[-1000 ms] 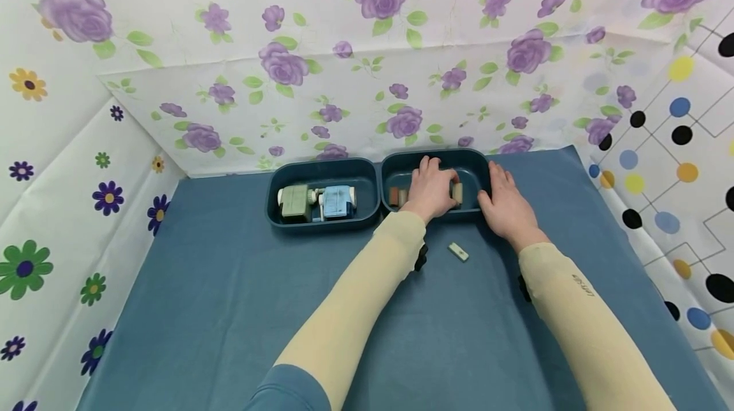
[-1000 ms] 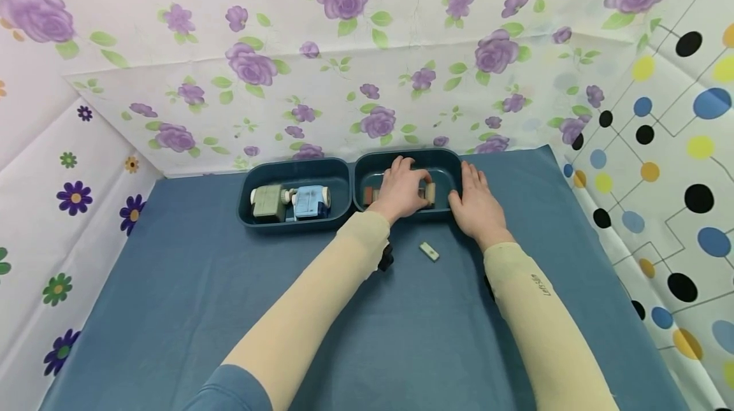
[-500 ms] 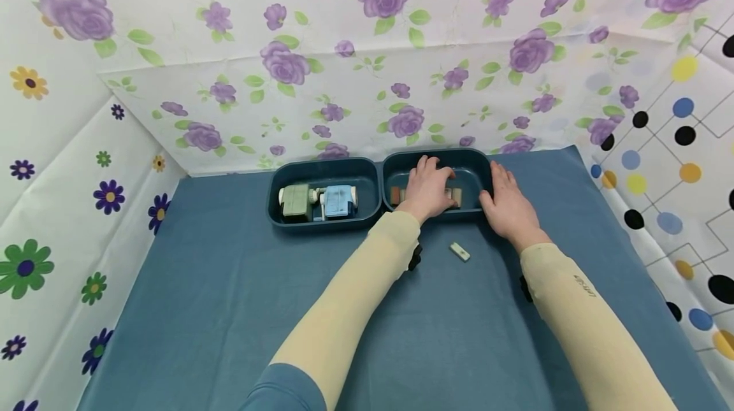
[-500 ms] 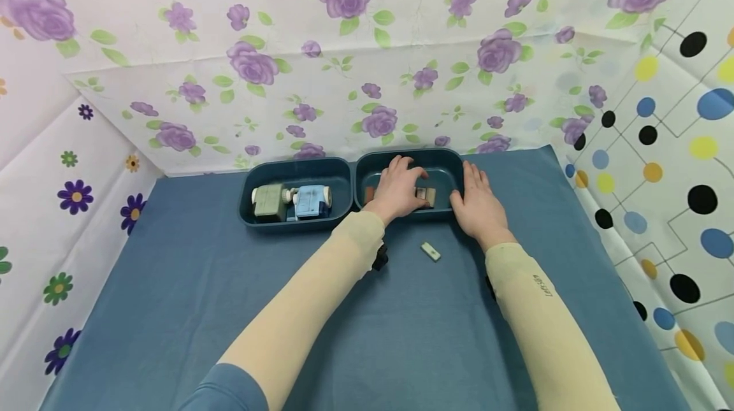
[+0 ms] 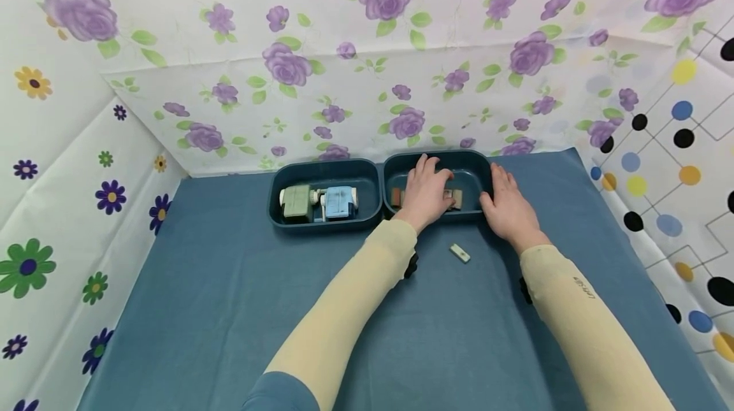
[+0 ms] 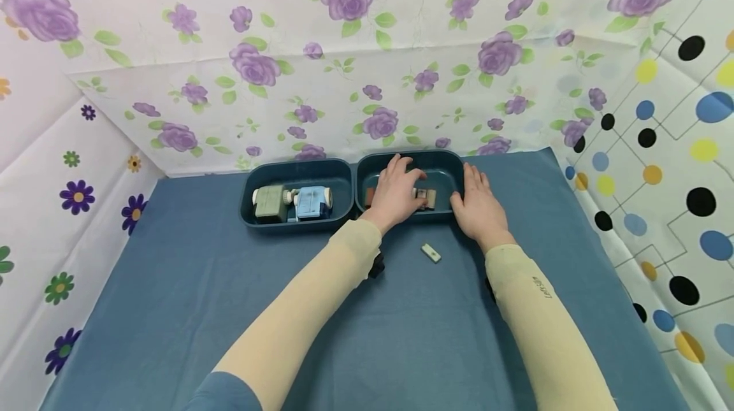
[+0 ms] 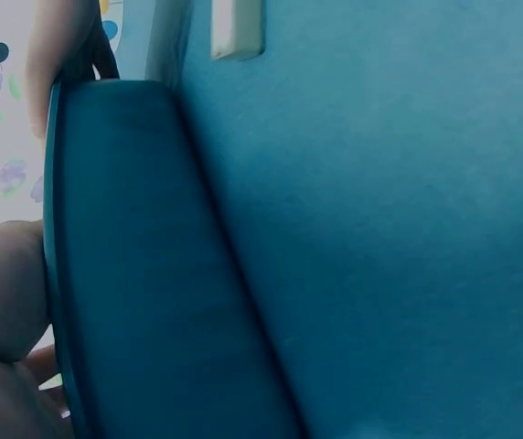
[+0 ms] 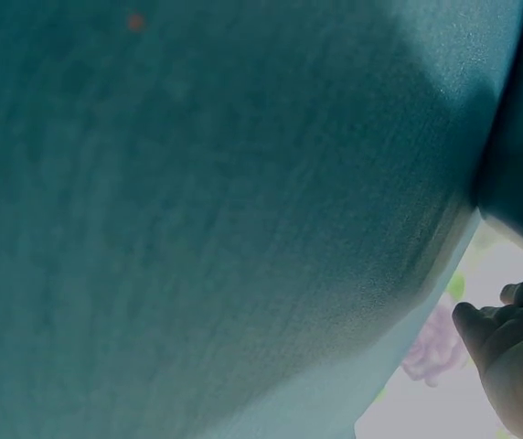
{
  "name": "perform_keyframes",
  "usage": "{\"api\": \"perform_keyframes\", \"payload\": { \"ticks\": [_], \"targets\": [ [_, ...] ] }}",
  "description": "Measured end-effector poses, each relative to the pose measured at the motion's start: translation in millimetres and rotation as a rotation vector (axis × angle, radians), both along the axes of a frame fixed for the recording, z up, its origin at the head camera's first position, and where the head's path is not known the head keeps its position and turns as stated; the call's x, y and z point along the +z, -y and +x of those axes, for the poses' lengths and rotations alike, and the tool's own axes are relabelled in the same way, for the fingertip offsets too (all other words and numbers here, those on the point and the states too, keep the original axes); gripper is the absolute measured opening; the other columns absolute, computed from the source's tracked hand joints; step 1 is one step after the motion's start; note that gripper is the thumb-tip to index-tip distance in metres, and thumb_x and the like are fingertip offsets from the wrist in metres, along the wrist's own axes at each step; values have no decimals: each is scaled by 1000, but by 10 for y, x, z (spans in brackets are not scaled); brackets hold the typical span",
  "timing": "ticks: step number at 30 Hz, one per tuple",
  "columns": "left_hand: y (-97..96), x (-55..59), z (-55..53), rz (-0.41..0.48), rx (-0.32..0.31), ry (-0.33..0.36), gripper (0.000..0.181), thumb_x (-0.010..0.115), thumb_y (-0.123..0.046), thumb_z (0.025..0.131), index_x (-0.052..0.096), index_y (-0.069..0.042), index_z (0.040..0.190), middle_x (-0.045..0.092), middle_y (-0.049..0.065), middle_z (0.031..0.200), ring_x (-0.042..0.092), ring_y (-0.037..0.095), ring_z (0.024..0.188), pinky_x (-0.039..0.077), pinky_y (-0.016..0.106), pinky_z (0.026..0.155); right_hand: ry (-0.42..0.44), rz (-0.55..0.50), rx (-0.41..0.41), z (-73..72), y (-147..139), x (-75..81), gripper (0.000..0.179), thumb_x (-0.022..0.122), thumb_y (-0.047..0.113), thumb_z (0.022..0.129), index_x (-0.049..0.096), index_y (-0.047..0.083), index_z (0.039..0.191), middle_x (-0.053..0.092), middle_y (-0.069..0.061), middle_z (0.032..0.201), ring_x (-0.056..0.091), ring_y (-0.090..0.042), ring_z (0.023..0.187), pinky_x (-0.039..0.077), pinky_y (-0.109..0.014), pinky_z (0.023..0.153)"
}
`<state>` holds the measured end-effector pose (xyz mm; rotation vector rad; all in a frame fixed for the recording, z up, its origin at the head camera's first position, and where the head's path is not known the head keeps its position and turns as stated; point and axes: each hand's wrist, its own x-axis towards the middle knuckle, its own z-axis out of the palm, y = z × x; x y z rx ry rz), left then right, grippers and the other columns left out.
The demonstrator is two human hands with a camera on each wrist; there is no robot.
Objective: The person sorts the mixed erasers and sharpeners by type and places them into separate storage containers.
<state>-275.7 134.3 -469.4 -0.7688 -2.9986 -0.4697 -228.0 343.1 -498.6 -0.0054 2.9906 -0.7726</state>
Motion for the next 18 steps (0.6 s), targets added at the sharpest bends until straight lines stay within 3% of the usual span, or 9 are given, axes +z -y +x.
{"api": "perform_keyframes", "payload": {
  "ticks": [10,18],
  "targets": [
    [118,-91,185,69,26,-208,39,79,-36,100,70,-26,137,36,10,169,20,31,162,29,47,127,9,-11,17,1,-16,0,74,35,34,116,-7,9,172,-1,-24,177,2,-48,162,15,-71,124],
    [230,-81,316,149,35,-217,37,79,-32,101,72,-23,136,36,10,169,20,32,162,30,48,127,2,-21,27,2,-14,-22,75,37,31,116,-7,8,172,0,-26,177,1,-49,161,13,-70,125]
  ]
}}
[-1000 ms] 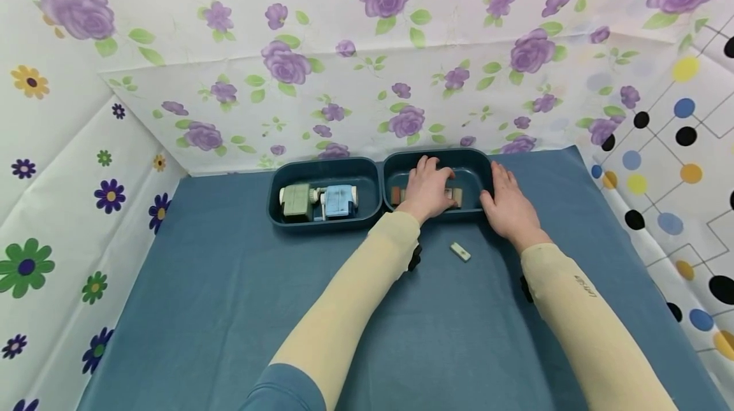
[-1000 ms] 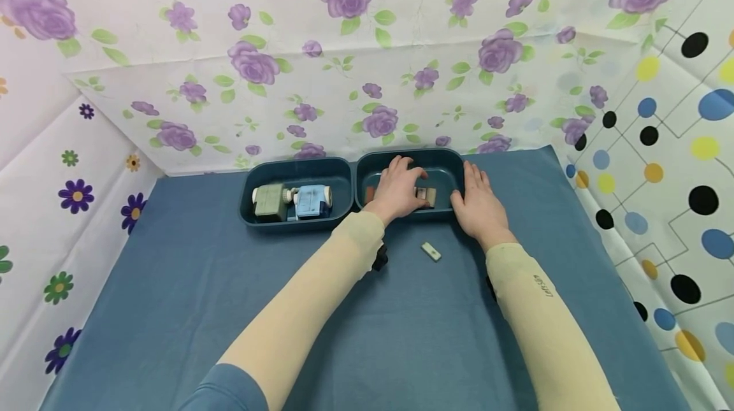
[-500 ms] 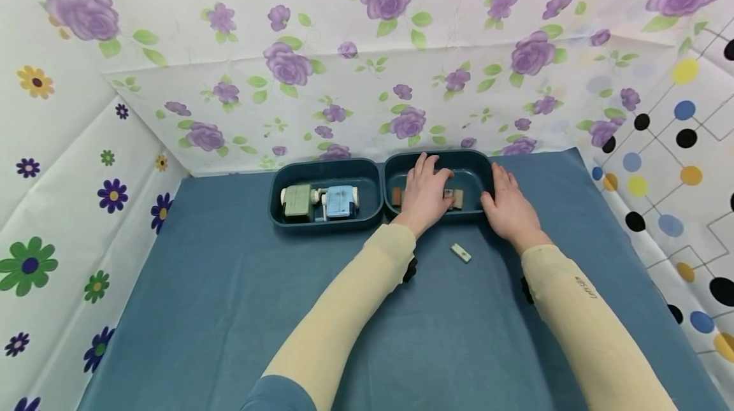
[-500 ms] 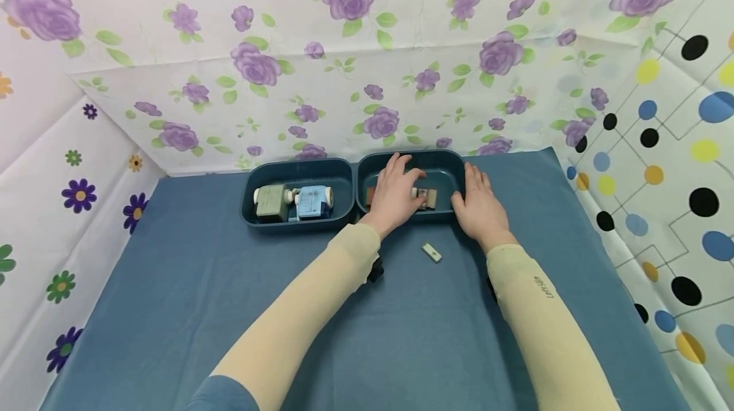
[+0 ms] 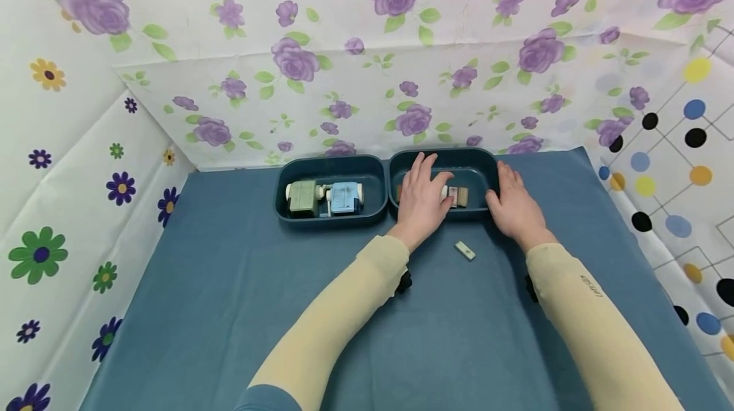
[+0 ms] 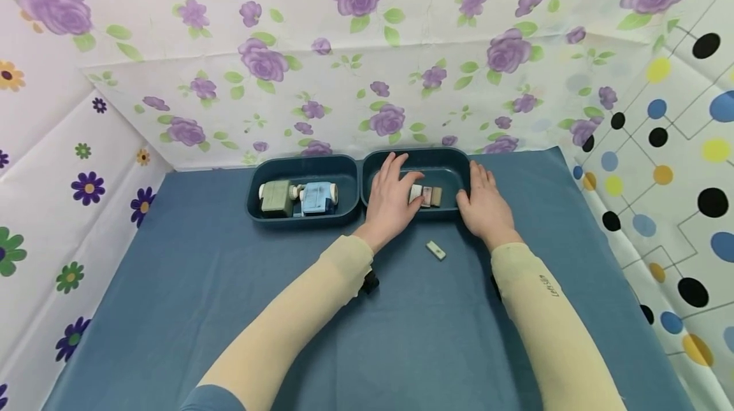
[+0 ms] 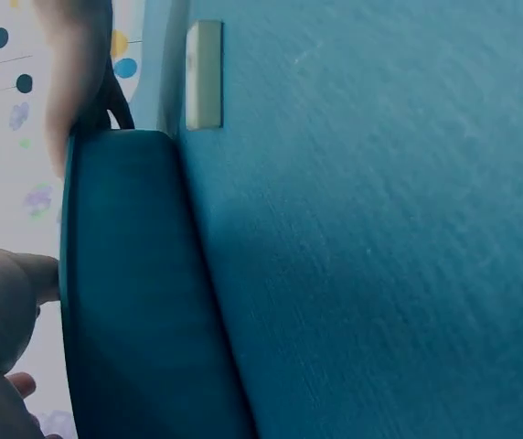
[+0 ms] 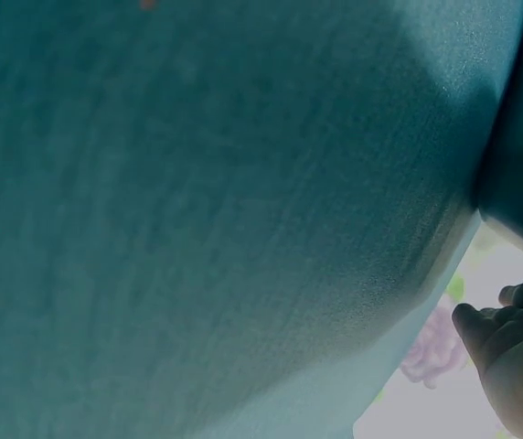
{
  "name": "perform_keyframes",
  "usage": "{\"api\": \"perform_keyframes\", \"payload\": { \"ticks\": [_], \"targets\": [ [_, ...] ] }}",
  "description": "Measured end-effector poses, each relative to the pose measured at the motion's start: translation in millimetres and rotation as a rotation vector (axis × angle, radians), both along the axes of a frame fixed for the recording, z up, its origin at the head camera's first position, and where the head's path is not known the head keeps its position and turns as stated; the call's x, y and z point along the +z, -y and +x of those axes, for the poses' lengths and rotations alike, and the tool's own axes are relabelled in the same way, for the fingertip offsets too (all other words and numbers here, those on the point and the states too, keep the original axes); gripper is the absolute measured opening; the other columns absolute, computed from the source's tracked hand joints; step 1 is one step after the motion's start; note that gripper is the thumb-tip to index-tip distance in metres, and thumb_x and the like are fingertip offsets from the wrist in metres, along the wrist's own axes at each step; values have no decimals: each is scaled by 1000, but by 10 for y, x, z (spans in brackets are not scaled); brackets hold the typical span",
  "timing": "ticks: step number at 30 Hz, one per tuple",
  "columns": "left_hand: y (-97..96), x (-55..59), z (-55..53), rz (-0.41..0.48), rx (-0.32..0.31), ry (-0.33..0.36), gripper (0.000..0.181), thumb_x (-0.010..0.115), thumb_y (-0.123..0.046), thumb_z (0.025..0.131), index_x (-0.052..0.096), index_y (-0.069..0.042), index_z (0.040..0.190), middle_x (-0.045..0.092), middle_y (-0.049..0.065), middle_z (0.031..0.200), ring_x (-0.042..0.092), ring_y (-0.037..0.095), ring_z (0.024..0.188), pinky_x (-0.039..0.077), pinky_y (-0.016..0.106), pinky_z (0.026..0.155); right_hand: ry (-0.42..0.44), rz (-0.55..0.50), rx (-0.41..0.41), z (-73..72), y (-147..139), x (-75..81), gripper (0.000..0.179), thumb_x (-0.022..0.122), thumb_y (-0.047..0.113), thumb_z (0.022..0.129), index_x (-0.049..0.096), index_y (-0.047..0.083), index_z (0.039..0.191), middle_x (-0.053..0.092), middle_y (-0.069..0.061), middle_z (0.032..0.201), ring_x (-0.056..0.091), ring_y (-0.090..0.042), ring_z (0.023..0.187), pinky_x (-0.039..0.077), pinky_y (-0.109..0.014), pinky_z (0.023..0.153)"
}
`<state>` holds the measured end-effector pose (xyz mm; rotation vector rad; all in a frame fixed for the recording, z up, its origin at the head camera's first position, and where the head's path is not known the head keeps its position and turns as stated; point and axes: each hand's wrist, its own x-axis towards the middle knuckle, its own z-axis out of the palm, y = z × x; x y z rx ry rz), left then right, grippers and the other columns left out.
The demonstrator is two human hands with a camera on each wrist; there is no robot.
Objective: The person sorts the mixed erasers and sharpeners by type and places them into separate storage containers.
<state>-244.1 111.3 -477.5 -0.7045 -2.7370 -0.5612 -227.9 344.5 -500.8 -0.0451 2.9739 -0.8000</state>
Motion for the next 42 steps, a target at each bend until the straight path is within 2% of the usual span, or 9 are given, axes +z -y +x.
{"api": "perform_keyframes", "payload": {
  "ticks": [3,8,12,16,20,27,31,35,42],
  "targets": [
    [56,-7,63,71,8,8,35,80,-31,100,73,-22,134,36,10,169,19,32,163,30,50,127,-2,-4,8,-8,13,-7,75,36,32,116,-7,8,172,0,-26,177,1,-49,162,13,-70,125],
    [126,24,238,203,58,29,31,81,-33,99,75,-21,127,36,11,168,17,35,163,28,53,127,3,-2,8,6,15,-4,75,35,32,116,-8,8,172,-1,-25,177,1,-49,162,14,-70,125],
    [176,67,392,247,92,63,23,79,-39,99,75,-22,115,35,11,170,13,35,164,26,55,128,-9,2,9,16,4,-8,74,34,32,116,-7,7,172,0,-26,177,2,-50,161,15,-71,124],
    [192,65,571,210,97,116,26,81,-45,96,74,-23,109,28,12,173,7,36,165,25,58,128,-26,10,2,33,2,-31,73,35,32,116,-4,5,172,3,-28,176,4,-51,161,16,-72,123],
    [158,0,732,147,95,187,38,83,-50,92,76,-21,115,18,13,177,-5,36,165,22,61,128,-33,19,-5,30,0,-45,73,35,32,116,-4,5,172,4,-29,176,5,-52,160,17,-73,123],
    [43,-155,908,-3,72,263,54,80,-59,91,76,-18,126,3,17,179,-18,37,163,7,65,129,-41,20,-4,10,23,-28,73,35,31,115,-4,4,172,4,-29,176,5,-52,160,17,-72,123],
    [-48,-240,967,-55,72,257,55,79,-62,91,77,-19,126,-1,18,179,-22,39,161,5,71,126,-46,24,-5,14,13,-47,73,35,31,115,-3,4,172,5,-29,175,6,-52,160,17,-72,123],
    [-125,-313,976,-86,95,230,55,79,-63,90,77,-21,124,-9,17,179,-24,37,161,4,72,126,-48,27,-8,13,14,-58,73,34,31,115,-4,4,172,5,-29,175,6,-52,160,17,-72,123],
    [-206,-390,967,-158,118,168,50,78,-67,89,78,-21,108,-13,18,178,-14,41,163,4,74,125,-49,26,-14,6,20,-49,73,35,31,115,-3,4,172,5,-29,175,7,-53,160,17,-72,123]
  ]
}}
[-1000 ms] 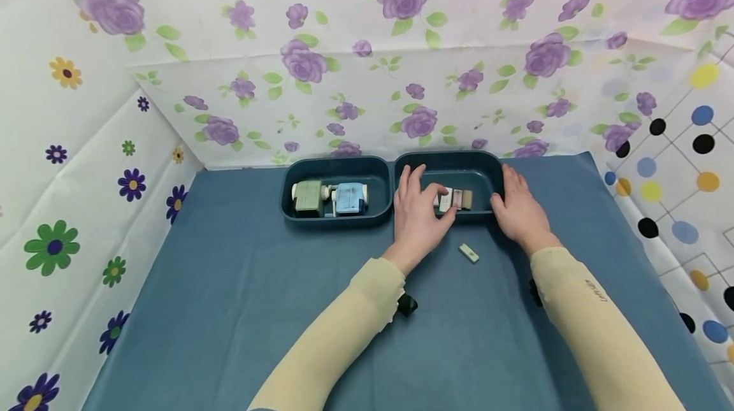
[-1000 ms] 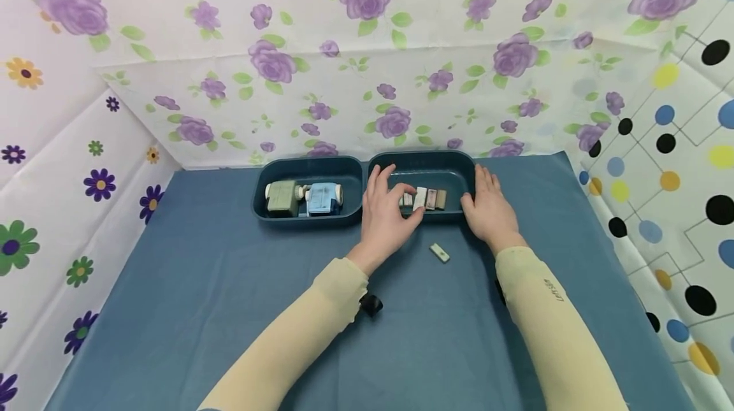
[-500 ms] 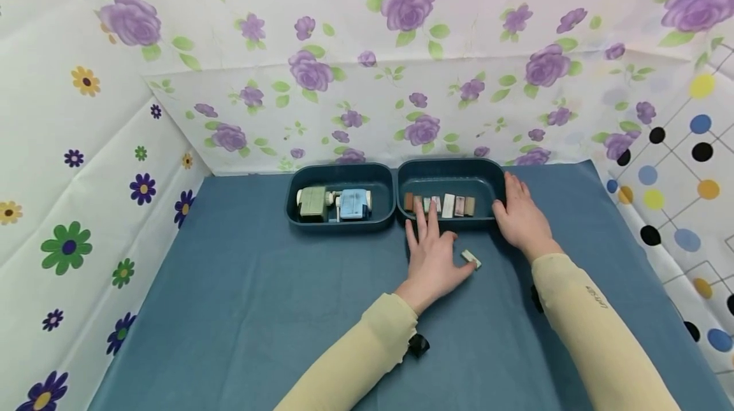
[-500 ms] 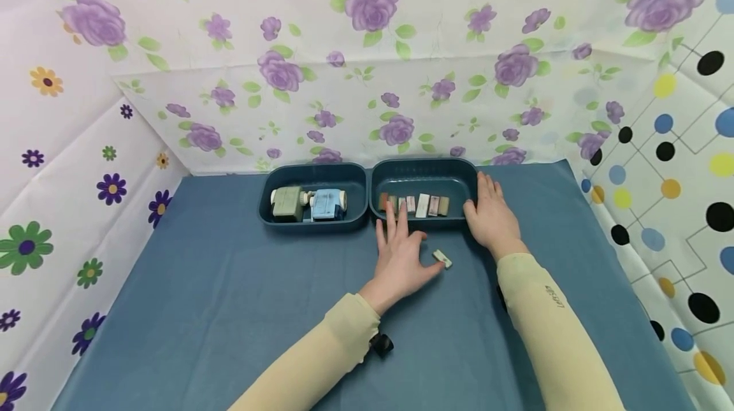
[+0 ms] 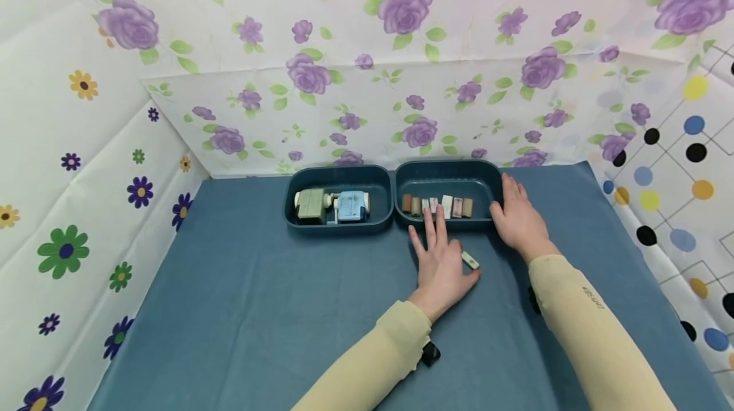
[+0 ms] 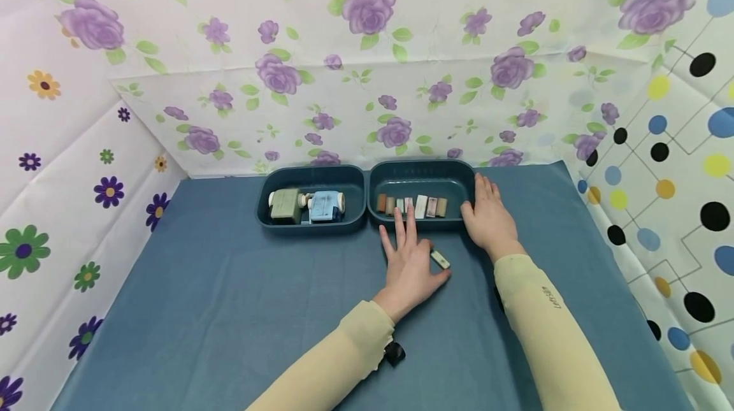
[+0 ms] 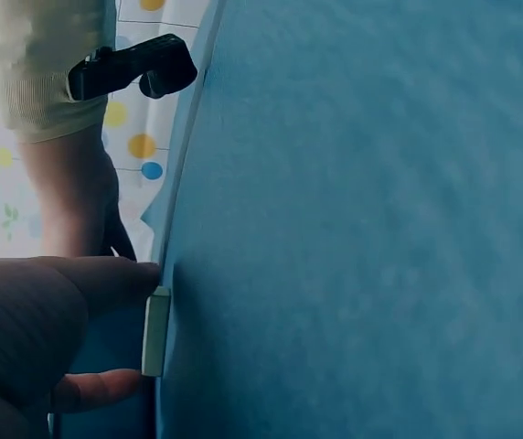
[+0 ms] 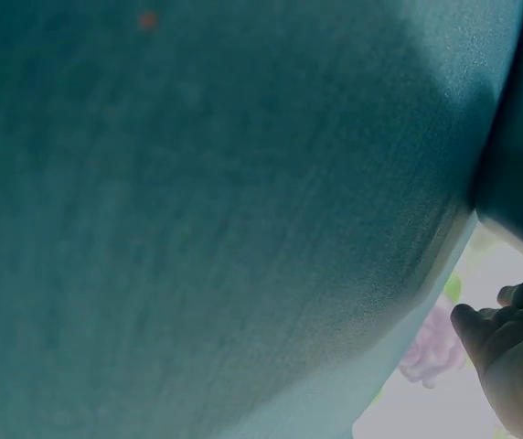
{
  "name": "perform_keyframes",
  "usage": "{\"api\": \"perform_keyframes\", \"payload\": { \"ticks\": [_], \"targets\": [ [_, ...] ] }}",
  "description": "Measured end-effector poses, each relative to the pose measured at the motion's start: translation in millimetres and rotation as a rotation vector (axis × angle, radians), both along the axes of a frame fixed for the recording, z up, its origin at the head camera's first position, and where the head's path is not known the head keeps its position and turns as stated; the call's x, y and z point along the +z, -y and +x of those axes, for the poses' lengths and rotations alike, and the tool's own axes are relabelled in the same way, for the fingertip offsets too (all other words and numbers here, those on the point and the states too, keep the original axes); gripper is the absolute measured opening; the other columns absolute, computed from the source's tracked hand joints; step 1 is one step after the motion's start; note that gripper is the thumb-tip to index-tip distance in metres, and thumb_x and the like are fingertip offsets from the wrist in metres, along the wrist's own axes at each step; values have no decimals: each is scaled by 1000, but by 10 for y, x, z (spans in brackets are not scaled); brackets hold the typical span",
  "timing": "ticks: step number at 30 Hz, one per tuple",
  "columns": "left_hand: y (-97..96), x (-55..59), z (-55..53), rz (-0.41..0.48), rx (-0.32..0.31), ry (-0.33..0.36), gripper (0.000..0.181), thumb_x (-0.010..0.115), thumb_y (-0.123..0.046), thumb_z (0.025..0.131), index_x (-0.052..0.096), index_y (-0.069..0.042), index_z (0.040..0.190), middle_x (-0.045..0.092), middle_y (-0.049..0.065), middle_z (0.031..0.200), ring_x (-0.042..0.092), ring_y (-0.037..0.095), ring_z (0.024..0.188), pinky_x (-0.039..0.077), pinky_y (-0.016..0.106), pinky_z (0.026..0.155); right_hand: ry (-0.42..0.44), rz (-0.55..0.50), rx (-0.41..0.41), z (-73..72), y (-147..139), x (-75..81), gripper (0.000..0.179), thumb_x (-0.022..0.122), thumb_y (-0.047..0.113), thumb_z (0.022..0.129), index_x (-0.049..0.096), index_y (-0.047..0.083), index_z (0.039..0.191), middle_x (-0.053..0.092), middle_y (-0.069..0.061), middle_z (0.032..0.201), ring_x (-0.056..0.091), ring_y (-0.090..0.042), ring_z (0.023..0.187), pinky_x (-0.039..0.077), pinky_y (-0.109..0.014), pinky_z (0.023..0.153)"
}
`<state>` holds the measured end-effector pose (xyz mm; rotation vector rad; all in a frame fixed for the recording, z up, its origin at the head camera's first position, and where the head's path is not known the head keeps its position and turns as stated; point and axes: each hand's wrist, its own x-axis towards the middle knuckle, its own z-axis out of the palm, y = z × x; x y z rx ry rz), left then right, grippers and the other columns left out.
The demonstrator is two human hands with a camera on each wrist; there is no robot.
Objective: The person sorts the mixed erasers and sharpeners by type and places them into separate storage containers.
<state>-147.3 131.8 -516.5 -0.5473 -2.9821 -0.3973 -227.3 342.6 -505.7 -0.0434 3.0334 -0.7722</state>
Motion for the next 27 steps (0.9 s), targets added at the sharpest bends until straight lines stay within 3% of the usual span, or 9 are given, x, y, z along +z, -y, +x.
{"api": "perform_keyframes", "payload": {
  "ticks": [5,12,20,27],
  "targets": [
    [-7,0,-12,-36,19,-8,47,78,-67,89,79,-22,101,-15,16,178,-18,42,162,6,75,124,1,-5,0,-8,16,18,73,34,31,115,-4,5,172,4,-29,176,6,-53,160,17,-72,123],
    [5,45,-24,-28,13,42,42,83,-62,87,78,-22,100,-19,11,178,-30,37,158,3,74,125,8,-11,1,-9,24,46,73,32,32,115,-5,5,172,4,-29,176,4,-52,160,17,-73,123],
    [78,100,-22,10,-19,58,41,87,-60,82,79,-21,91,-8,8,180,-16,40,163,4,73,125,25,-2,-2,-12,5,26,73,32,33,116,-7,6,171,1,-28,176,3,-51,161,16,-72,123],
    [147,151,-31,67,-40,76,37,86,-59,82,77,-24,81,-3,5,181,-15,36,164,3,68,128,24,3,0,-17,1,-2,73,33,32,116,-6,6,172,2,-28,176,3,-51,161,16,-72,123]
  ]
}}
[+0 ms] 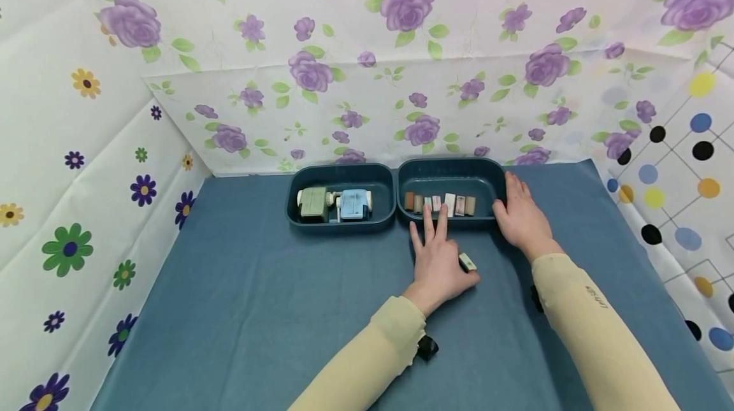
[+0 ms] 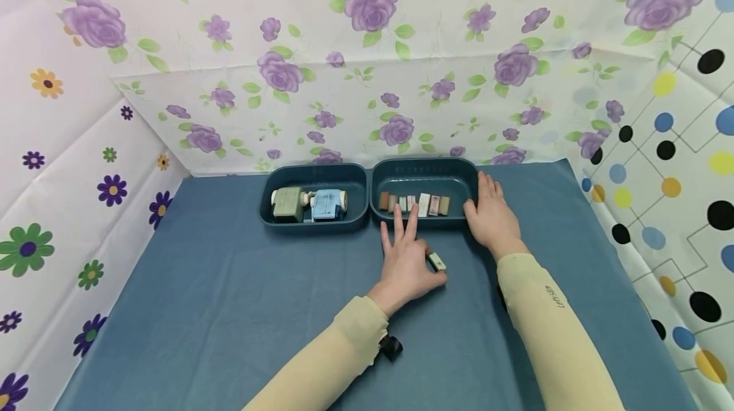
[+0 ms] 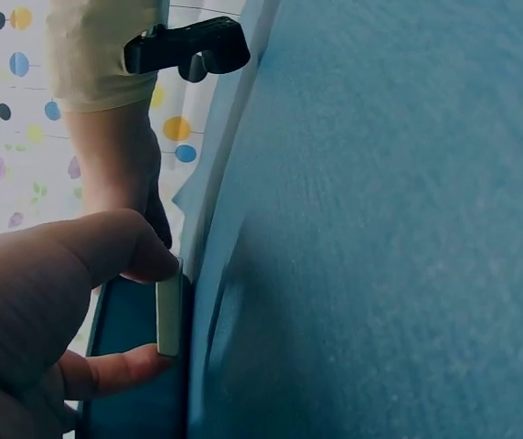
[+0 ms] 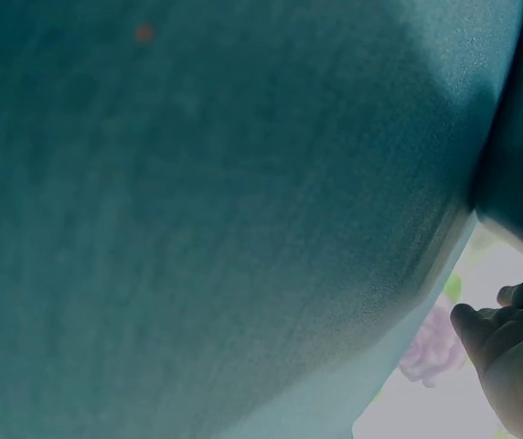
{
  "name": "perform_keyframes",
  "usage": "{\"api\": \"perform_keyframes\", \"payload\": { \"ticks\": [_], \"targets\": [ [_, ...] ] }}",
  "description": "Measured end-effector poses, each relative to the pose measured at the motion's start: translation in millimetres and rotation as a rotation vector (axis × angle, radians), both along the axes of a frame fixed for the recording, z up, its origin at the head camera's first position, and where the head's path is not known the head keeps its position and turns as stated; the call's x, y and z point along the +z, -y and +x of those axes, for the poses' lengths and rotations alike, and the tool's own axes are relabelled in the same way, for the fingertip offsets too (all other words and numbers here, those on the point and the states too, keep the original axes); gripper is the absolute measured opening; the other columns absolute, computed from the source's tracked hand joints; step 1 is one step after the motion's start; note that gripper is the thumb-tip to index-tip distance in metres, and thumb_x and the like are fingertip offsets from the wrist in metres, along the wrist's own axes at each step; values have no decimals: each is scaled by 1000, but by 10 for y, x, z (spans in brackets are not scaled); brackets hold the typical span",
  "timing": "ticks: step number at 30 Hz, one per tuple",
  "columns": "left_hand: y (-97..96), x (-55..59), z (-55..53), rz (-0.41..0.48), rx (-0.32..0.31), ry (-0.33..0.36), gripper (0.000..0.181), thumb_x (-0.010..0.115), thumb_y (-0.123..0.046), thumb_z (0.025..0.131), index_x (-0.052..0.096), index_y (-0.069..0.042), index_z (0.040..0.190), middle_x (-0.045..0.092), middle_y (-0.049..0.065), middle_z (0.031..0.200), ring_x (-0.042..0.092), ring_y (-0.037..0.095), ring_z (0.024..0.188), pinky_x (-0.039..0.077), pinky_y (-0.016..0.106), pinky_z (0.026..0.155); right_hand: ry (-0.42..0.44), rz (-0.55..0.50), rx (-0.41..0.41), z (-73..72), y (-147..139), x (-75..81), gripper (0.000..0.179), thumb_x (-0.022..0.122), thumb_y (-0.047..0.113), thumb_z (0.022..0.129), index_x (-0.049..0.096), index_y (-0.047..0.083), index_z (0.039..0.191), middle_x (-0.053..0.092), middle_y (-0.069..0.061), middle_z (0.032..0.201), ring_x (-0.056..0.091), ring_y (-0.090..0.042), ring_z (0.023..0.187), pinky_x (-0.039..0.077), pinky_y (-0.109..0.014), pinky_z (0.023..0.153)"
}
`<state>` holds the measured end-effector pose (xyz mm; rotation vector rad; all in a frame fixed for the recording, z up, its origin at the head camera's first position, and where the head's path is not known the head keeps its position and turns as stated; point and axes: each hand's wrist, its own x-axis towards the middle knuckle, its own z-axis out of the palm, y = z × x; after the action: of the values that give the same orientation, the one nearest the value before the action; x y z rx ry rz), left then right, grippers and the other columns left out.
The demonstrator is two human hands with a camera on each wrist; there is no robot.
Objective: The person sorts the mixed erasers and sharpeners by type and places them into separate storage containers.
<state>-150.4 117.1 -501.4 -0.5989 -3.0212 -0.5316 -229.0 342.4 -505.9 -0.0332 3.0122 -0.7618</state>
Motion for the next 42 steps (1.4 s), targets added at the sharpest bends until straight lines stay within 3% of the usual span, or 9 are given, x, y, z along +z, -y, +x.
{"api": "perform_keyframes", "payload": {
  "ticks": [16,20,30,37,42],
  "targets": [
    [132,56,-52,208,-17,11,36,90,-48,81,80,-16,96,2,0,180,-26,23,161,-3,59,130,-16,3,-11,6,19,-1,73,34,31,115,-4,5,172,4,-28,176,6,-52,160,16,-71,124],
    [155,50,-56,238,-18,-2,37,90,-48,81,80,-15,96,7,4,180,-24,24,161,-1,58,131,-16,-5,-10,16,18,6,73,34,31,115,-4,5,172,5,-29,176,5,-52,160,17,-72,123],
    [196,42,-56,267,-22,-46,37,90,-48,78,77,-15,89,16,6,179,-12,30,165,4,56,132,-15,-10,-12,24,2,-5,73,35,31,115,-3,5,172,4,-28,176,5,-51,161,16,-71,124],
    [235,7,-91,275,-8,-38,37,90,-49,77,76,-16,86,12,0,180,-23,18,161,0,52,132,-15,-25,-8,7,-1,-6,73,34,32,115,-4,5,172,3,-27,176,4,-51,161,14,-71,124],
    [265,11,-109,288,-7,-38,37,90,-48,78,75,-15,86,13,1,180,-18,21,163,1,52,132,-8,-21,-10,6,0,-6,73,34,32,115,-5,6,172,2,-27,177,4,-51,161,14,-71,124]
  ]
}}
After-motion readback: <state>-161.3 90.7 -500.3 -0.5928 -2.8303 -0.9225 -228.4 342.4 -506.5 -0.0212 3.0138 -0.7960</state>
